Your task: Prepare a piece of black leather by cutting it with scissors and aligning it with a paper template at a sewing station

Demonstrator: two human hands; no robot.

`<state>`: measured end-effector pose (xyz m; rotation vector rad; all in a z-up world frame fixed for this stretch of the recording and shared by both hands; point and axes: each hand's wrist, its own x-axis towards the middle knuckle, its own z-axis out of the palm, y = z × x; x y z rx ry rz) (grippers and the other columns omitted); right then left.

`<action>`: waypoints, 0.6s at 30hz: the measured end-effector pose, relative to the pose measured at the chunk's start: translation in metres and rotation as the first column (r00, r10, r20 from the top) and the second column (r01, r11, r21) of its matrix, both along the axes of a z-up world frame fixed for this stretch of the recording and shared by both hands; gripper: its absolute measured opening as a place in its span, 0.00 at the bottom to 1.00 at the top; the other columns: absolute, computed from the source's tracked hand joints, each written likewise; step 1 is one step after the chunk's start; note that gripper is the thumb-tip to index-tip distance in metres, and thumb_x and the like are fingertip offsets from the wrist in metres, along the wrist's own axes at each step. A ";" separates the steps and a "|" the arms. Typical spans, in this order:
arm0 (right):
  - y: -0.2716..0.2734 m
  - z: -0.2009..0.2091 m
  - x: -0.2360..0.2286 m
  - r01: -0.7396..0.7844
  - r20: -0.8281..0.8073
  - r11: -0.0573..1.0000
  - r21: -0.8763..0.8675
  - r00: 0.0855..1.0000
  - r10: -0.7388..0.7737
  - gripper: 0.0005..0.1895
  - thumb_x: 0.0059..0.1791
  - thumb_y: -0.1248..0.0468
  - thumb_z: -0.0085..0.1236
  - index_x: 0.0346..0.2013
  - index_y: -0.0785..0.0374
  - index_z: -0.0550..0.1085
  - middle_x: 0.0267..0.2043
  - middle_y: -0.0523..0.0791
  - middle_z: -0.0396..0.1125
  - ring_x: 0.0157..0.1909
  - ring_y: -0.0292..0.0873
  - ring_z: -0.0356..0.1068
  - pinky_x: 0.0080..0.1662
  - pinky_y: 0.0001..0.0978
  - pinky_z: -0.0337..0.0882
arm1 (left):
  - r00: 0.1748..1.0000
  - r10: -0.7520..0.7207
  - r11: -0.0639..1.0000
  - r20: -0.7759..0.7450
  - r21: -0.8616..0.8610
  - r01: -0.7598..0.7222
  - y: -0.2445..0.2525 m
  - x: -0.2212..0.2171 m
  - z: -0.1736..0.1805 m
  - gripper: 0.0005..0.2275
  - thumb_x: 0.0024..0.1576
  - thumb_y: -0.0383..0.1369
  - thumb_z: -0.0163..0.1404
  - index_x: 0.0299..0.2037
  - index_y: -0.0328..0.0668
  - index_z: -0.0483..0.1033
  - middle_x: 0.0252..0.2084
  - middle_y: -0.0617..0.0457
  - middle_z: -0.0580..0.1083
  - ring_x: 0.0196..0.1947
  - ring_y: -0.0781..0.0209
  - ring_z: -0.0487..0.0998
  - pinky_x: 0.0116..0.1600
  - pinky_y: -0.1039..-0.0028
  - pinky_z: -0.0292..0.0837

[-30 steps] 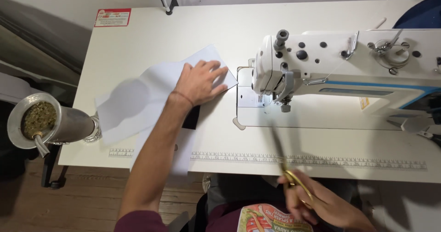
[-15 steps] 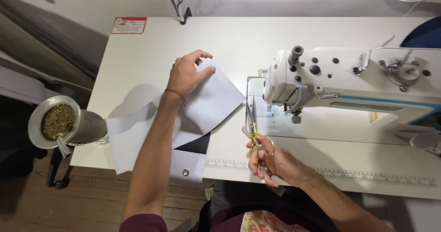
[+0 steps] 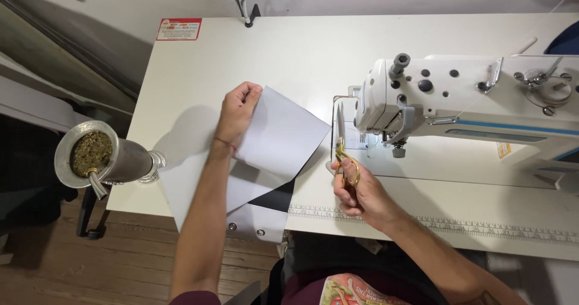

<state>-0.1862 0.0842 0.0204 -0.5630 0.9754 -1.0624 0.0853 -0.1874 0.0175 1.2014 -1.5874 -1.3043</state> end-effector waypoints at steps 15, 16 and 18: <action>0.024 0.002 0.073 -0.175 0.181 0.960 -0.219 0.960 0.216 0.50 0.57 0.21 0.38 0.70 0.63 0.61 0.22 0.54 0.66 0.17 0.39 0.57 0.17 0.23 0.60 | 0.940 0.240 0.912 -0.242 -0.275 -0.304 0.007 -0.016 -0.014 0.10 0.80 0.35 0.44 0.45 0.48 0.74 0.30 0.57 0.73 0.28 0.69 0.74 0.37 0.77 0.75; 0.010 0.012 0.080 -0.226 0.130 0.952 -0.206 0.958 0.256 0.46 0.61 0.25 0.33 0.71 0.64 0.61 0.23 0.53 0.65 0.16 0.38 0.57 0.15 0.23 0.57 | 0.938 0.232 0.903 -0.258 -0.301 -0.306 0.009 -0.015 -0.011 0.08 0.79 0.34 0.47 0.46 0.47 0.76 0.32 0.56 0.75 0.29 0.70 0.74 0.38 0.77 0.77; -0.014 0.028 0.092 -0.275 0.080 0.943 -0.188 0.952 0.294 0.43 0.65 0.29 0.27 0.71 0.64 0.61 0.23 0.52 0.64 0.14 0.38 0.56 0.14 0.22 0.54 | 0.936 0.222 0.894 -0.273 -0.326 -0.307 0.012 -0.016 -0.009 0.06 0.79 0.33 0.49 0.48 0.46 0.77 0.34 0.56 0.78 0.30 0.72 0.75 0.39 0.77 0.78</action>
